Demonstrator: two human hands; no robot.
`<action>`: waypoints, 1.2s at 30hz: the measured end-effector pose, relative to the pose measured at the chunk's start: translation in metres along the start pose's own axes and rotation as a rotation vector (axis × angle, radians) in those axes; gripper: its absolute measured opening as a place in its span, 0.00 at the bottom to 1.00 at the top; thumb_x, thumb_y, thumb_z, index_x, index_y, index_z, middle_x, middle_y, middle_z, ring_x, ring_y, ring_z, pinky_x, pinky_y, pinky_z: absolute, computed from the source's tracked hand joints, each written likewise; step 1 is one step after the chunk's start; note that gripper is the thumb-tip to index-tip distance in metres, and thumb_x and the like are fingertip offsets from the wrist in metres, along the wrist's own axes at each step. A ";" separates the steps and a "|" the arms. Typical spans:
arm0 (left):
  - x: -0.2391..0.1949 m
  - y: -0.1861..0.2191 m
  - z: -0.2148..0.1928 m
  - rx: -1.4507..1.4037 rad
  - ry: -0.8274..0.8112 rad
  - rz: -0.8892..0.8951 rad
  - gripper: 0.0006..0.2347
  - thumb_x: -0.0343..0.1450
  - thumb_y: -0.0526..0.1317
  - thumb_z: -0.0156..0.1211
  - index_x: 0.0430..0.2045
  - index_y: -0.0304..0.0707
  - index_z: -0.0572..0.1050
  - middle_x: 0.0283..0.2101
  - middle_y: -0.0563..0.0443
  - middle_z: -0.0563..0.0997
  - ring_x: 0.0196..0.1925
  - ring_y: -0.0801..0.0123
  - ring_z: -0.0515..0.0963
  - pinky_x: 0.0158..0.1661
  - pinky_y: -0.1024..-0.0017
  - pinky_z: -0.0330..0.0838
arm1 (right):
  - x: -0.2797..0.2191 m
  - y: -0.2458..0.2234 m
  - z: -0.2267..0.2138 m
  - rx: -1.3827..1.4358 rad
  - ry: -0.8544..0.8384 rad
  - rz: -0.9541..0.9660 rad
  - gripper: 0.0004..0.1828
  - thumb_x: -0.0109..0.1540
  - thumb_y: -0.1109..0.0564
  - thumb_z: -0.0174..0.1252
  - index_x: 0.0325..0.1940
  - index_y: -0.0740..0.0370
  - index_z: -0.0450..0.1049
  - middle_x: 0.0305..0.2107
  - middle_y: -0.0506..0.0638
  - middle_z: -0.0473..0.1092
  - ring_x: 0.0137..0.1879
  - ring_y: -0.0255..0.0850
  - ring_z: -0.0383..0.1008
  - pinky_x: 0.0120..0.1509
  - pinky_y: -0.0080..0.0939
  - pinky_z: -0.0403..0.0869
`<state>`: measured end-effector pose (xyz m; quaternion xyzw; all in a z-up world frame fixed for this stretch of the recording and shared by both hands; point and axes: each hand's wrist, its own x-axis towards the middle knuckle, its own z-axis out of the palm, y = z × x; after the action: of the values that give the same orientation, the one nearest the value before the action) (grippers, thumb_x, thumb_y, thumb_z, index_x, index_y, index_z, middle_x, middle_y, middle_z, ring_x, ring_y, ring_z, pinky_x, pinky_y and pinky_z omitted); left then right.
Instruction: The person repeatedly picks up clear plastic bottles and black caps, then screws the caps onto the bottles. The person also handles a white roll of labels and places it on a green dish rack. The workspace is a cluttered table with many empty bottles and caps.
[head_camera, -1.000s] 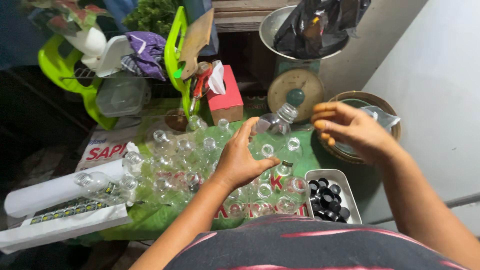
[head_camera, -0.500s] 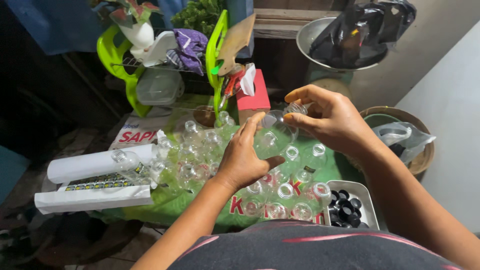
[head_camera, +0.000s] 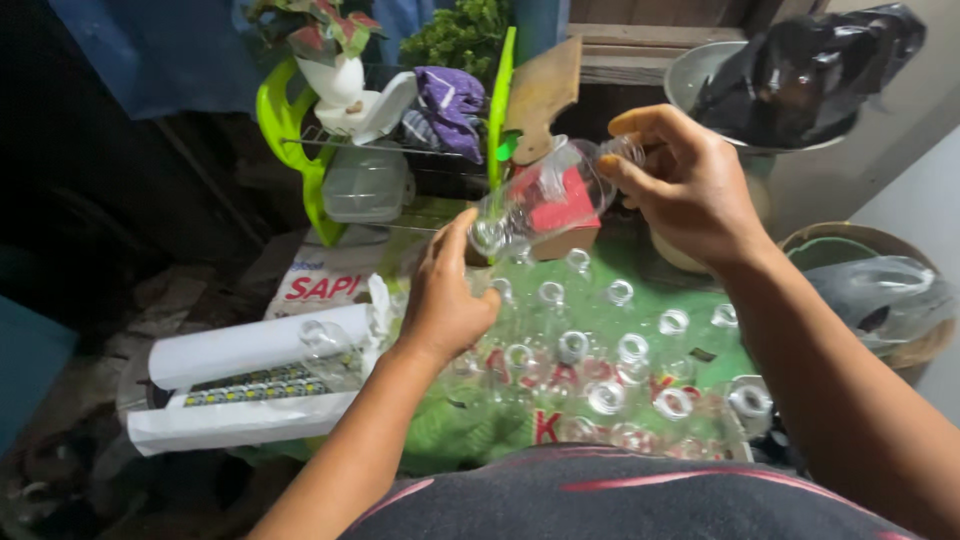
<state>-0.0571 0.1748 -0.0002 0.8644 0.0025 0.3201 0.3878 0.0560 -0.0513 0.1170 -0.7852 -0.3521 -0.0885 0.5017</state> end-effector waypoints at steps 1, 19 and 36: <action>0.001 -0.015 -0.008 0.037 -0.020 -0.067 0.32 0.57 0.32 0.65 0.61 0.36 0.66 0.59 0.35 0.75 0.62 0.43 0.74 0.60 0.58 0.68 | 0.006 0.001 0.014 -0.073 0.031 -0.029 0.17 0.66 0.59 0.67 0.57 0.65 0.75 0.37 0.49 0.73 0.38 0.29 0.67 0.40 0.31 0.69; -0.001 -0.151 -0.114 0.284 -0.177 -0.302 0.18 0.59 0.37 0.70 0.43 0.38 0.78 0.45 0.39 0.81 0.52 0.46 0.78 0.52 0.57 0.72 | 0.073 0.053 0.247 -0.242 -0.063 0.018 0.18 0.56 0.57 0.68 0.50 0.60 0.77 0.42 0.58 0.74 0.39 0.50 0.78 0.44 0.48 0.76; -0.027 -0.139 -0.131 0.333 -0.126 -0.591 0.17 0.62 0.39 0.67 0.44 0.39 0.77 0.48 0.41 0.82 0.53 0.49 0.79 0.53 0.59 0.73 | 0.062 0.129 0.307 -0.436 -0.305 -0.060 0.21 0.54 0.49 0.70 0.48 0.59 0.79 0.43 0.63 0.74 0.52 0.60 0.75 0.57 0.54 0.74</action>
<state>-0.1170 0.3528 -0.0443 0.8957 0.2811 0.1352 0.3167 0.1183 0.2063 -0.0940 -0.8681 -0.4195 -0.0576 0.2590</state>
